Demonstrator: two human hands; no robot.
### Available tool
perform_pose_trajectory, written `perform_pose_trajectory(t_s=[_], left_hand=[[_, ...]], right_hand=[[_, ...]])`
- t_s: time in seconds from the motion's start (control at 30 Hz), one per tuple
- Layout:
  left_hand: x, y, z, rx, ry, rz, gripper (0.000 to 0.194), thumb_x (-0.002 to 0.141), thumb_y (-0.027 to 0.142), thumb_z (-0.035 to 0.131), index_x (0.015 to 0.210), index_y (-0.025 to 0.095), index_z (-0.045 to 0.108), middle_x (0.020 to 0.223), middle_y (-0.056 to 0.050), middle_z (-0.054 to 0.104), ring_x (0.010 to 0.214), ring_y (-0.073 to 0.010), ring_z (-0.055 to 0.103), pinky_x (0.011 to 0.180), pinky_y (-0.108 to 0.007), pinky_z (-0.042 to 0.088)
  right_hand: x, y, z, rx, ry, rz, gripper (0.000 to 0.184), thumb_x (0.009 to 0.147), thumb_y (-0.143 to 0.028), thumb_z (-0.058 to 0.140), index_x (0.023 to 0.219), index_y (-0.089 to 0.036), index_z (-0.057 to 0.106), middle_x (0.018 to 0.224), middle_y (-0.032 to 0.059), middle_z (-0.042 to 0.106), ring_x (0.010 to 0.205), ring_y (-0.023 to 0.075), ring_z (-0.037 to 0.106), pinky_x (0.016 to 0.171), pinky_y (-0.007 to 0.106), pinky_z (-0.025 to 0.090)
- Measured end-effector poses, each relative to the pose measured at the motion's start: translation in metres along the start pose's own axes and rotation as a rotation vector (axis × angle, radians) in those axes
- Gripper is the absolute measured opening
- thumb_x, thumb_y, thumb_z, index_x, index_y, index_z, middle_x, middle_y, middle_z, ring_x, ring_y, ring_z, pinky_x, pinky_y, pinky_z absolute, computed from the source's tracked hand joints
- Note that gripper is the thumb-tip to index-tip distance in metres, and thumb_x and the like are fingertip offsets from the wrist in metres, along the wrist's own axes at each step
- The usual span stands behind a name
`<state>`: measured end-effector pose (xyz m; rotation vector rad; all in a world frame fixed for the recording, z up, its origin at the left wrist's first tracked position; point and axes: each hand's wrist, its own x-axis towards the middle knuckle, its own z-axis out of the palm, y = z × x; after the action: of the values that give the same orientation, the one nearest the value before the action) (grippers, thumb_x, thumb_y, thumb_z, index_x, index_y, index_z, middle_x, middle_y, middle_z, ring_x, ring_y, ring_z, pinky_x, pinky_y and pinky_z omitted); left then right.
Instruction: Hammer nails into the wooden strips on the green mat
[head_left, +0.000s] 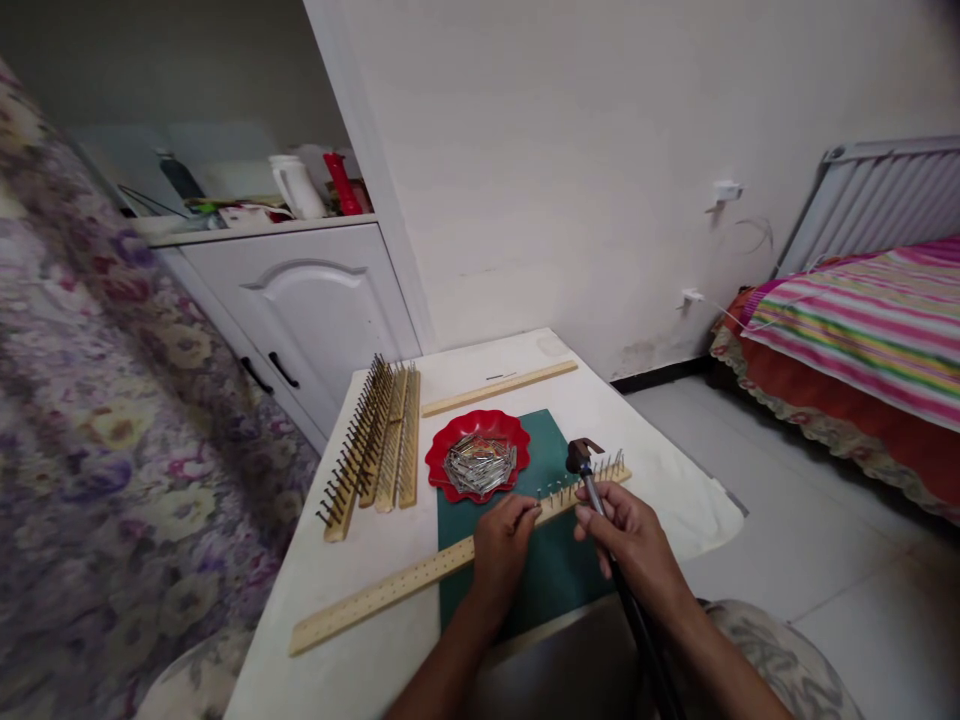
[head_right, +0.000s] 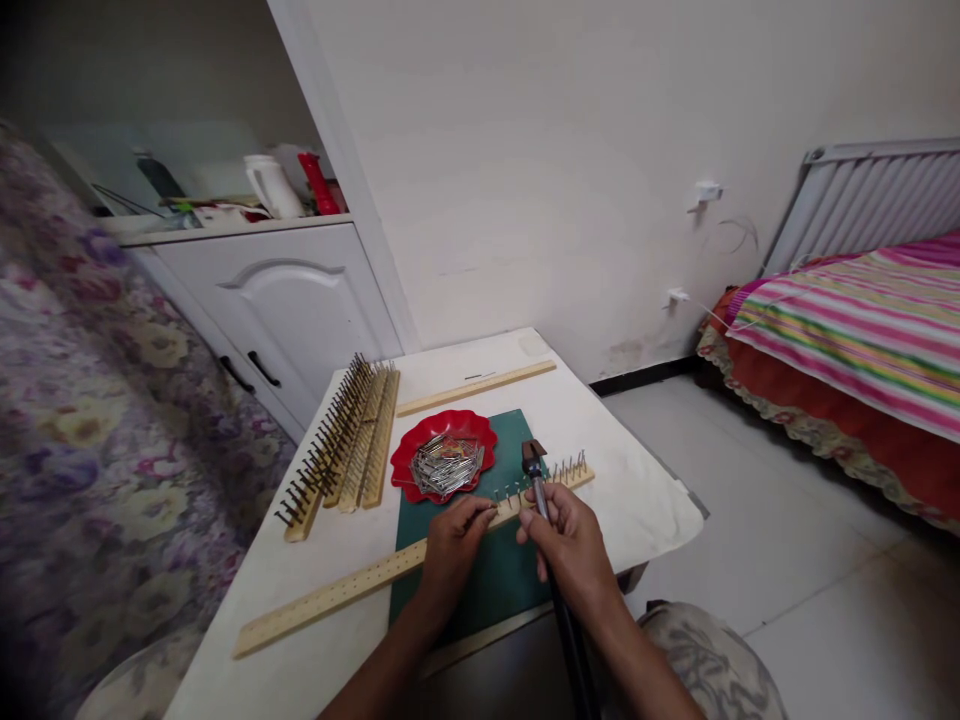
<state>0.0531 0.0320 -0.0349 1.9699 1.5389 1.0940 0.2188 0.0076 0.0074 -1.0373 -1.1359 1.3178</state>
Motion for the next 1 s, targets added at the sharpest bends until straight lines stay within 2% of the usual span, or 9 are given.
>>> perform_pose_trajectory(t_s=[0.67, 1.0], left_hand=[[0.0026, -0.0063, 0.0081, 0.109, -0.017, 0.010, 0.020, 0.084, 0.029, 0.045, 0.080, 0.020, 0.063, 0.079, -0.001, 0.065, 0.076, -0.0146, 0.058, 0.067, -0.024, 0.040], [0.0030, -0.0037, 0.0077, 0.141, -0.029, 0.030, 0.019, 0.082, 0.024, 0.046, 0.073, 0.019, 0.062, 0.073, 0.000, 0.060, 0.071, -0.0126, 0.054, 0.060, -0.021, 0.036]], right_hand=[[-0.0011, 0.0011, -0.0003, 0.007, -0.066, 0.027, 0.022, 0.075, -0.035, 0.062, 0.084, -0.017, 0.053, 0.054, -0.0057, 0.059, 0.027, 0.0016, 0.037, 0.027, 0.013, 0.027], [-0.0077, 0.0021, 0.0027, 0.024, -0.298, 0.111, 0.025, 0.081, -0.038, 0.055, 0.088, -0.015, 0.052, 0.055, -0.0040, 0.060, 0.025, 0.0016, 0.037, 0.028, 0.013, 0.022]])
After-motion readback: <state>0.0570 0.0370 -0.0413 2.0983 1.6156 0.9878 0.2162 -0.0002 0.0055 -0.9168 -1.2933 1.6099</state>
